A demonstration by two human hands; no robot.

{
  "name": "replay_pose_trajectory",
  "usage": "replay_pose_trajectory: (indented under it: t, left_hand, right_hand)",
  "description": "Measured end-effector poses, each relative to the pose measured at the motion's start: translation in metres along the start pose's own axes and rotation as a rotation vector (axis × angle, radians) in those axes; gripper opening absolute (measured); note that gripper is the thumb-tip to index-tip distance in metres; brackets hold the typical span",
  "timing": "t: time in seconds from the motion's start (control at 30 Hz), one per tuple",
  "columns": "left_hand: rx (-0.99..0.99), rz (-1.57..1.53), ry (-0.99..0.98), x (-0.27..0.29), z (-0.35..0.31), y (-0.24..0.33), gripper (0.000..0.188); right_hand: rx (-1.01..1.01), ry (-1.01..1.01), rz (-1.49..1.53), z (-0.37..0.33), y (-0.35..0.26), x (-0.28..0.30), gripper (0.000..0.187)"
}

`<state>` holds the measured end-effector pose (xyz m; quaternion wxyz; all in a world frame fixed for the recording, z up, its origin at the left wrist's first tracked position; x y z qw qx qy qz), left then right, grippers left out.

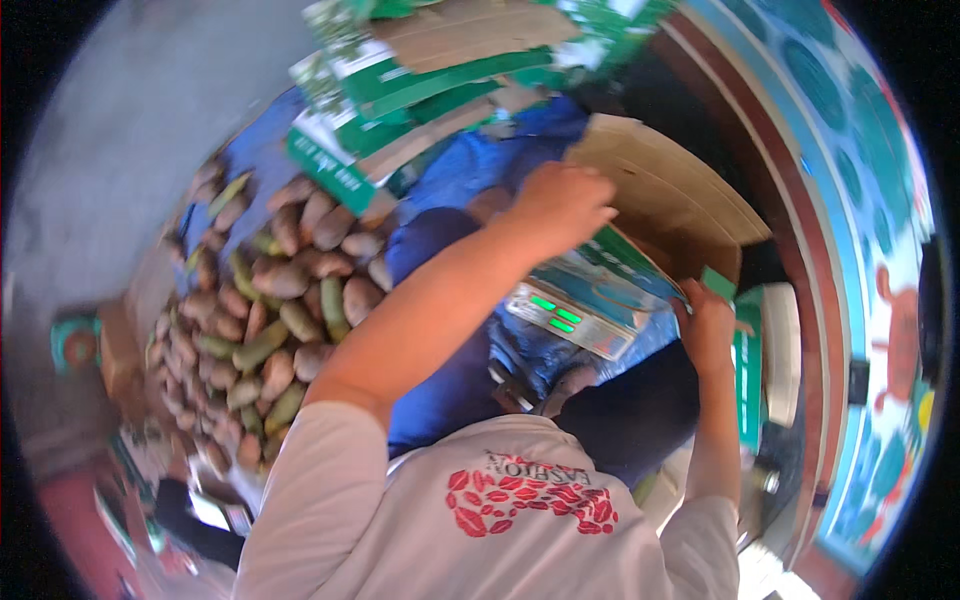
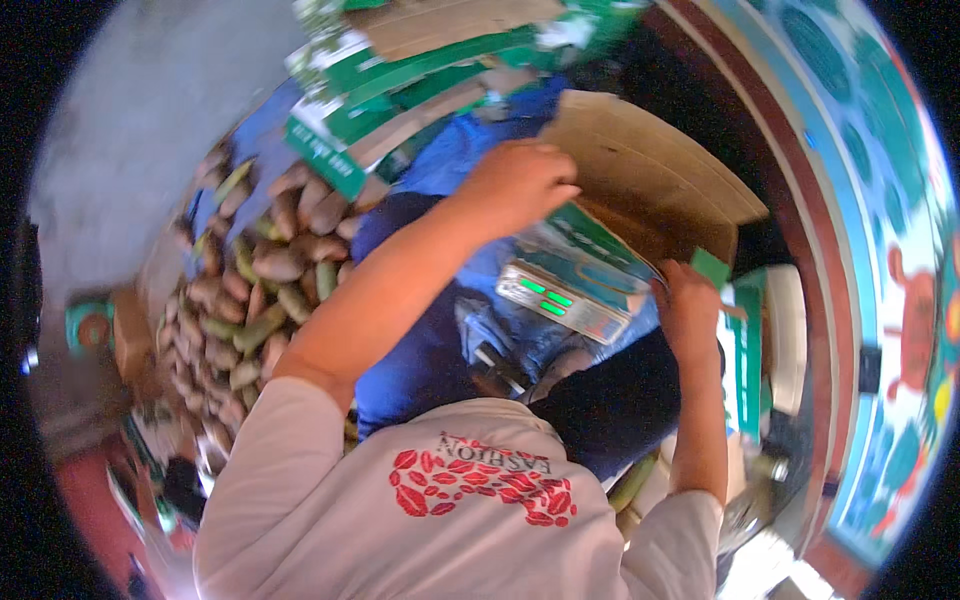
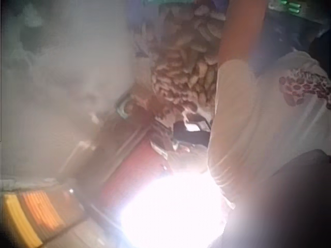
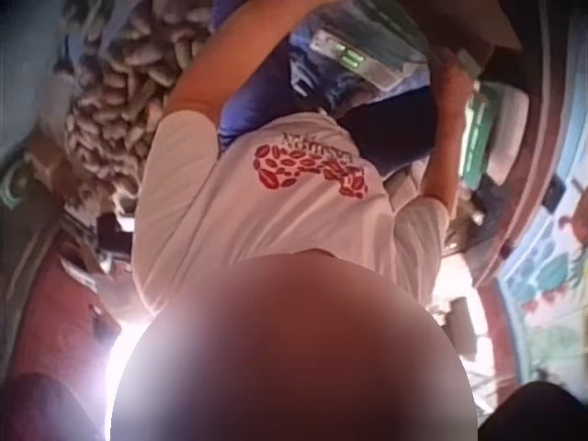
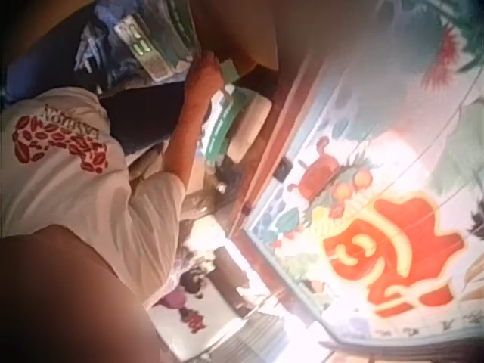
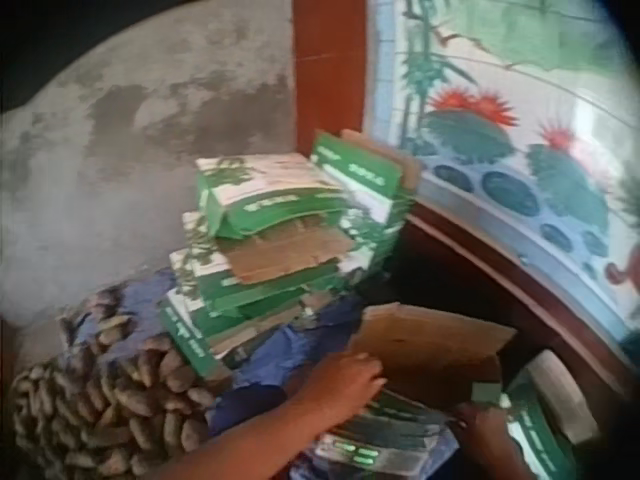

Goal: Sort green radishes from a pile on the floor into cardboard boxes for shipping.

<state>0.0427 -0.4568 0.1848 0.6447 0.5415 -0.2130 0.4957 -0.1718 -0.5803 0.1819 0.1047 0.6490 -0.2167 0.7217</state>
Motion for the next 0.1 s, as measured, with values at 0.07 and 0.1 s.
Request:
replay_pose_trajectory:
  t: [0.07,0.1]
  left_hand:
    - [0.006,-0.001,-0.022,0.0,0.002,0.001,0.019]
    - [0.016,0.003,-0.038,-0.001,0.002,0.004,0.02]
  right_hand:
    - [-0.049,-0.063,-0.044,-0.006,0.011,0.008,0.02]
    - [-0.067,-0.075,-0.046,-0.012,0.021,0.006,0.022]
Point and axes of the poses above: each hand's wrist, its own z-axis towards the middle knuckle, its own x-axis out of the back of the hand, y = z × x, the point moved 3 cm from there along z, towards the middle knuckle, and after that the axes turned 1 degree about -x, right-handed, at the moved point
